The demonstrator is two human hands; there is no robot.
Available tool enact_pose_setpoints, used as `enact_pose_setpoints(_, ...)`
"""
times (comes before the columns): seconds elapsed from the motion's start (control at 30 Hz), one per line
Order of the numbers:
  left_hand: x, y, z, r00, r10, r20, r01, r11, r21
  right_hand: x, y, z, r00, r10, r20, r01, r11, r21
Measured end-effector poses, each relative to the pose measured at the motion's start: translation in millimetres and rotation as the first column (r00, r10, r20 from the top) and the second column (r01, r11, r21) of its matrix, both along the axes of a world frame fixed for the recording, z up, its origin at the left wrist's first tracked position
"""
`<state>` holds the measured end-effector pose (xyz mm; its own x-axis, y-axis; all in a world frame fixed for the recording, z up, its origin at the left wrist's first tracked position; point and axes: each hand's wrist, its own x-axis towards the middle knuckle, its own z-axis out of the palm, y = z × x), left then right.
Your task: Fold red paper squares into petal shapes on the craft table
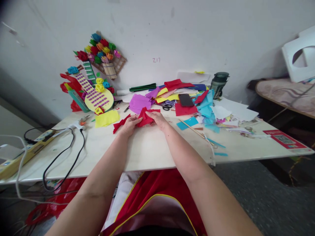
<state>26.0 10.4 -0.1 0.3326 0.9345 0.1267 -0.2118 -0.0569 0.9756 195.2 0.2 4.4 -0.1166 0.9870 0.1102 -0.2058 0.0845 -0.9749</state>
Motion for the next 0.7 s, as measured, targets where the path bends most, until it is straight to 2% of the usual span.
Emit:
enact_pose_setpoints(0.07, 0, 1, -0.6, 0.999, 0.019, 0.032, -0.019, 1.0, -0.006, -1, -1, -0.1, 0.998, 0.011, 0.064, -0.009, 1.0, -0.028)
enact_pose_setpoints(0.17, 0, 1, -0.9, 0.999, 0.024, 0.045, -0.023, 1.0, -0.017, -3, 1, -2.5, 0.993, -0.022, 0.113, 0.022, 1.0, 0.002)
enact_pose_setpoints(0.4, 1, -5, 4.1, 0.999, -0.019, -0.047, 0.015, 0.996, -0.084, -3, 10, -10.3, 0.993, -0.101, 0.058, 0.097, 0.993, 0.072)
enact_pose_setpoints(0.53, 1, -6, 5.3, 0.997, -0.041, -0.065, 0.035, 0.994, -0.101, -2, 7, -7.2, 0.997, -0.054, 0.062, 0.048, 0.993, 0.104)
enact_pose_setpoints(0.7, 1, -6, 3.6, 0.999, -0.033, -0.041, 0.032, 0.999, -0.039, -4, 0, -2.0, 0.997, 0.022, 0.08, -0.029, 0.996, 0.083)
